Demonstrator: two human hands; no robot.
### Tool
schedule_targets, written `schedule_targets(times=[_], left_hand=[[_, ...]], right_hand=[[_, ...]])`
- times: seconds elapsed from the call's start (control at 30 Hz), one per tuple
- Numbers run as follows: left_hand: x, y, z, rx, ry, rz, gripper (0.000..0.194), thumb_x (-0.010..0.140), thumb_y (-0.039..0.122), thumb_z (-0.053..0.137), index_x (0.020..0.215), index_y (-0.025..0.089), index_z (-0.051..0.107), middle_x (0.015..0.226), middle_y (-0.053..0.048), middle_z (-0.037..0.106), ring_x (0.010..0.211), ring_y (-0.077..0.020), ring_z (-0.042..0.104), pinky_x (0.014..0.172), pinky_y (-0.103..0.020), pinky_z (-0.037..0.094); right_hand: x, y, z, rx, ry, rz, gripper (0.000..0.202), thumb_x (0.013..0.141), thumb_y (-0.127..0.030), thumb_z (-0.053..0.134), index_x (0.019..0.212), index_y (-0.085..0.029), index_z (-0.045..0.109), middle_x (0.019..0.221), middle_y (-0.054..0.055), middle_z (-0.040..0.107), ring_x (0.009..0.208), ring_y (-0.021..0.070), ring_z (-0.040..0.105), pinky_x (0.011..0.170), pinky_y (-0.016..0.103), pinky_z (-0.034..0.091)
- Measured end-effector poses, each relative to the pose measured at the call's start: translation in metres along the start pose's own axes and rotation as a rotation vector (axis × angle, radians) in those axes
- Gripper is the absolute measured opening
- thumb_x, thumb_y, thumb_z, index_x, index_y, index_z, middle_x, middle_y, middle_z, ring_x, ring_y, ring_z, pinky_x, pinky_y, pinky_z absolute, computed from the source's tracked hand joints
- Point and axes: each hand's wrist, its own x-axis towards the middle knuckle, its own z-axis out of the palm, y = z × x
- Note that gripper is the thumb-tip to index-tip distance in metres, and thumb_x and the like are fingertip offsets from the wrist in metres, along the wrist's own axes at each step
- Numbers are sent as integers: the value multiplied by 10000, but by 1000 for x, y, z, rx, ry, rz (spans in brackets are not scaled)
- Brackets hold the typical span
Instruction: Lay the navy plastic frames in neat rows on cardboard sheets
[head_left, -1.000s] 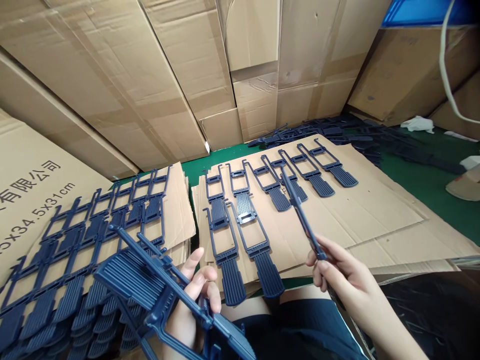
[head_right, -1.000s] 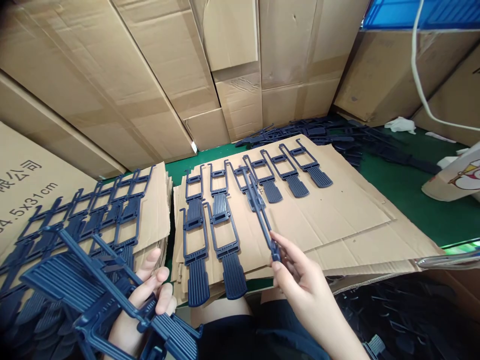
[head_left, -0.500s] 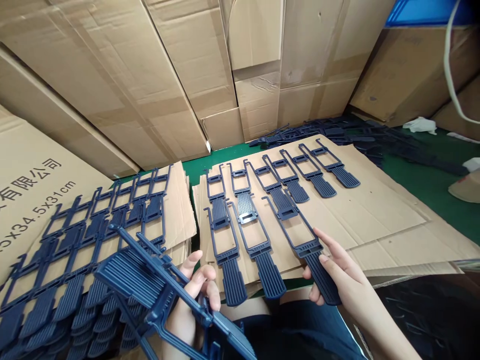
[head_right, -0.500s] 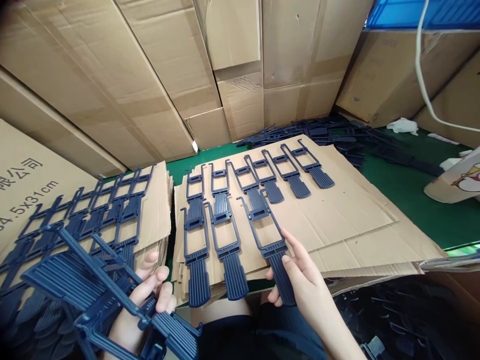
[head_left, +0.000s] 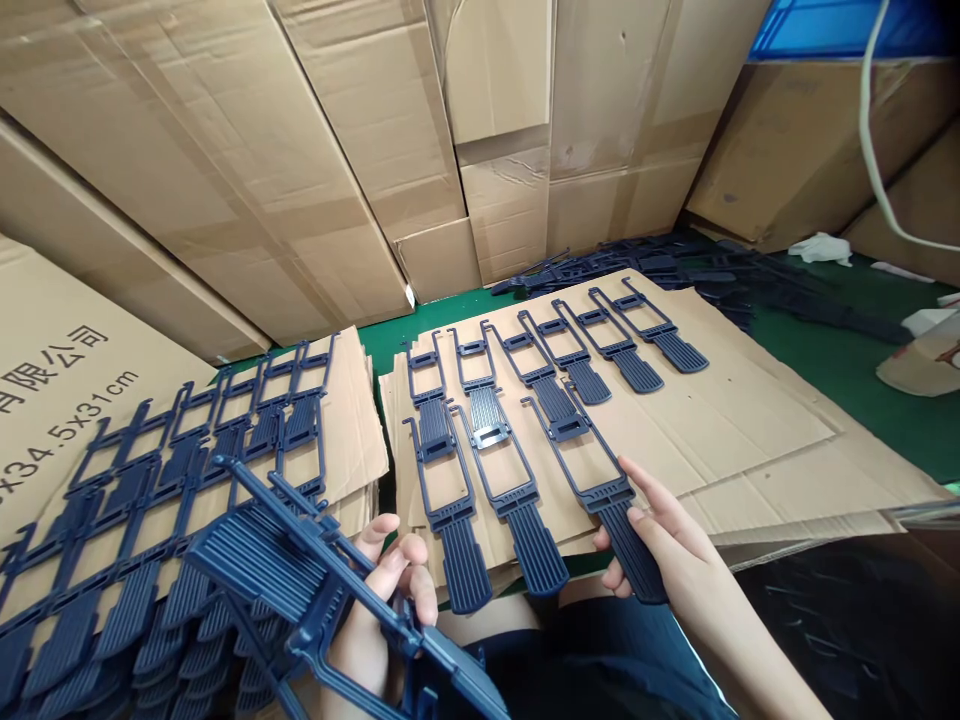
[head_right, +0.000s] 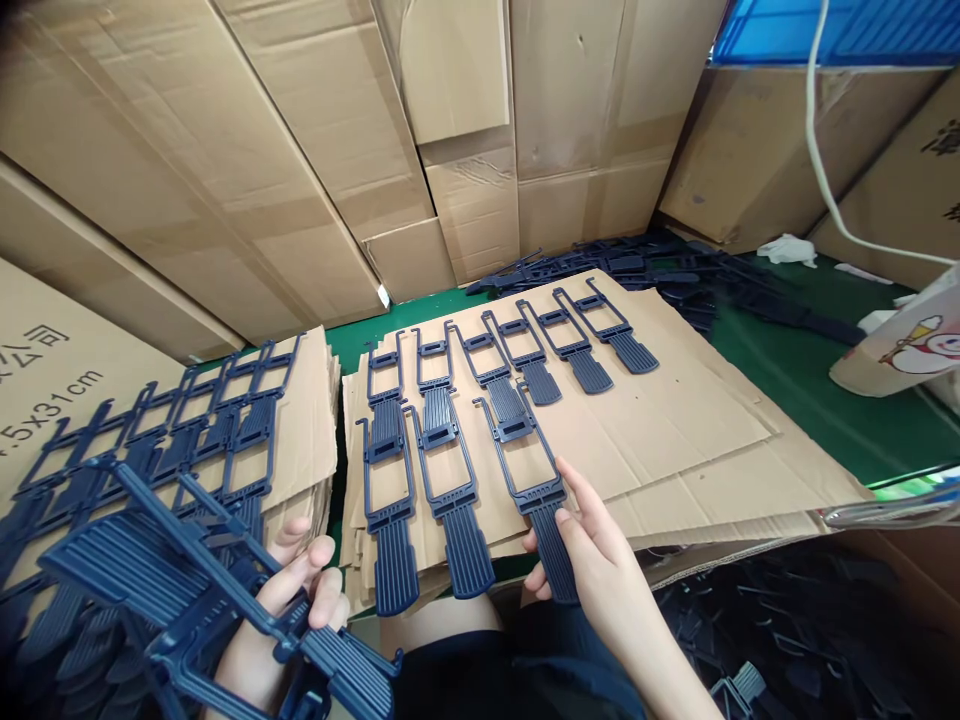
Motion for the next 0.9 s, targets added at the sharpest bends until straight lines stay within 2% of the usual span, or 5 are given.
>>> schedule_targets(times=[0.3, 0.43, 0.57, 0.67, 0.9], left_hand=[[0, 0, 3, -18, 13, 6, 177, 712, 176, 683, 823, 310, 660, 632, 96, 608, 358, -37, 527, 300, -84, 413], [1, 0, 3, 18, 78, -11, 184, 649, 193, 726, 775, 309, 658, 589, 103, 584, 330, -42, 507, 270, -88, 387], [1, 0, 4, 18, 93, -14, 192, 639, 173, 716, 768, 301, 656, 580, 105, 570, 328, -35, 500, 279, -85, 390], [0, 0, 3, 26, 54, -2, 175, 665, 178, 704, 778, 305, 661, 596, 103, 581, 340, -34, 512, 289, -83, 400], [2, 0, -3, 62, -27, -18, 152, 666, 314, 732, 803, 331, 670, 618, 106, 595, 364, -41, 534, 294, -82, 422]], right_hand=[[0, -1, -3, -165, -65, 19, 799, 776, -478, 515, 1443, -224, 156, 675, -16, 577, 441, 130, 551, 446, 268, 459], [-3, -6, -1, -462, -61, -27, 748, 792, -459, 482, 1443, -244, 183, 694, -11, 560, 412, 108, 467, 385, 243, 420], [2, -10, -2, -885, -93, -186, 746, 790, -464, 488, 1436, -184, 241, 710, 18, 577, 561, 162, 549, 505, 264, 449], [9, -13, 0, -1124, -51, -261, 757, 783, -477, 492, 1428, -150, 269, 735, 51, 610, 670, 215, 597, 581, 295, 454], [10, -28, 13, -1438, 10, -200, 651, 831, -426, 454, 1411, -166, 311, 720, 76, 641, 690, 268, 626, 571, 324, 453]])
